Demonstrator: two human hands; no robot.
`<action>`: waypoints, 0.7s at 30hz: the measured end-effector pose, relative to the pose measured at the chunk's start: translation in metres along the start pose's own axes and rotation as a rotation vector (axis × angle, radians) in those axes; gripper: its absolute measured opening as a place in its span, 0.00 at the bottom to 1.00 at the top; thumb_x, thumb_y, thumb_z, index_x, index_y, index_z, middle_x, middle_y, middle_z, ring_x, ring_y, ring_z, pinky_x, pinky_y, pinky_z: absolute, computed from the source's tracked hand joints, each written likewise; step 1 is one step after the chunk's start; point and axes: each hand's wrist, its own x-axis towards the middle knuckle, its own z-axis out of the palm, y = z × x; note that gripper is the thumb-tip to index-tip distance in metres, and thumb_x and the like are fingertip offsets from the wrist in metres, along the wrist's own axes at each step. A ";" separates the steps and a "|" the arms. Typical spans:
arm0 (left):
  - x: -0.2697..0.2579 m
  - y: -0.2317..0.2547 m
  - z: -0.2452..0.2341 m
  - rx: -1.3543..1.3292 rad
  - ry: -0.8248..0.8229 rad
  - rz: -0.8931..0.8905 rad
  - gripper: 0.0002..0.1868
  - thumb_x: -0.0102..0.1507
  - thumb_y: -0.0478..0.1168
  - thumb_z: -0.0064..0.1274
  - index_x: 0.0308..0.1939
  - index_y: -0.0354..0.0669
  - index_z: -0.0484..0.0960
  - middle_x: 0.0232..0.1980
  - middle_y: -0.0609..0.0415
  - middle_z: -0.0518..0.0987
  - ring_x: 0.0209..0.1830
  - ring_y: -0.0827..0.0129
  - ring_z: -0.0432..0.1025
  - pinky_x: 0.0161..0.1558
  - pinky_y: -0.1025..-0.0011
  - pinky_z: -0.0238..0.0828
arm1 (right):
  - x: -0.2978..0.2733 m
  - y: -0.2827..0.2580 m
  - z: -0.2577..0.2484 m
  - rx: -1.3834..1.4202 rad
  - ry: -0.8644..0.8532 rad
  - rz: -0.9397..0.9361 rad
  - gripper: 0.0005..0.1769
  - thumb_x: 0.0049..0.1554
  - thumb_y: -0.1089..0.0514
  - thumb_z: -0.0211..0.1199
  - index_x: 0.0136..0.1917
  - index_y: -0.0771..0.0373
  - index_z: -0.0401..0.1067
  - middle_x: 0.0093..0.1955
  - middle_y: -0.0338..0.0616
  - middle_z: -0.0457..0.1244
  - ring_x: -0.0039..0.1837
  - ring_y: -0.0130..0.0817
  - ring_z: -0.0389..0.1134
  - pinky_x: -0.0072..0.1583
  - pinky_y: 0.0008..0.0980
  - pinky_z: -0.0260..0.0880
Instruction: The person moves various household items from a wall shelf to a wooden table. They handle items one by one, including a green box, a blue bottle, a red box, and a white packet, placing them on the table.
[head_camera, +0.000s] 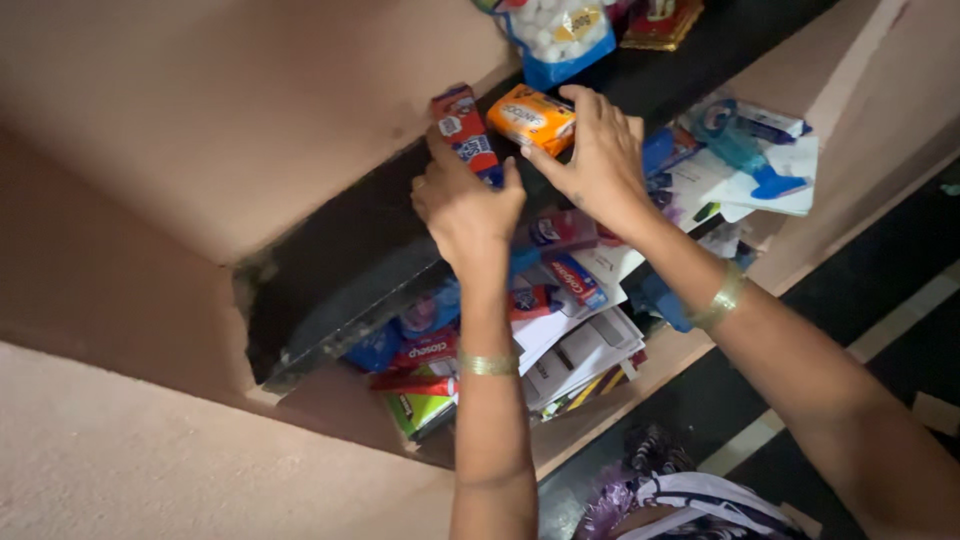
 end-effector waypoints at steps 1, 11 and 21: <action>0.000 0.002 -0.001 -0.005 0.017 0.007 0.50 0.50 0.55 0.68 0.68 0.33 0.63 0.44 0.37 0.80 0.46 0.42 0.73 0.55 0.49 0.67 | 0.002 0.001 0.005 -0.033 -0.004 0.011 0.42 0.54 0.41 0.76 0.69 0.67 0.63 0.60 0.56 0.65 0.62 0.54 0.65 0.62 0.50 0.58; -0.001 0.003 -0.005 -0.134 0.070 -0.026 0.45 0.53 0.47 0.66 0.67 0.31 0.63 0.39 0.35 0.81 0.41 0.43 0.76 0.48 0.56 0.75 | 0.006 0.012 0.003 0.086 0.115 0.108 0.37 0.49 0.42 0.82 0.61 0.66 0.71 0.51 0.55 0.71 0.52 0.50 0.73 0.52 0.45 0.71; -0.001 0.000 -0.025 -0.359 -0.053 -0.335 0.47 0.53 0.47 0.68 0.69 0.40 0.60 0.38 0.31 0.83 0.42 0.38 0.78 0.46 0.50 0.73 | -0.048 0.045 -0.083 0.391 0.219 0.246 0.33 0.55 0.56 0.80 0.67 0.69 0.68 0.54 0.48 0.71 0.54 0.31 0.73 0.56 0.29 0.74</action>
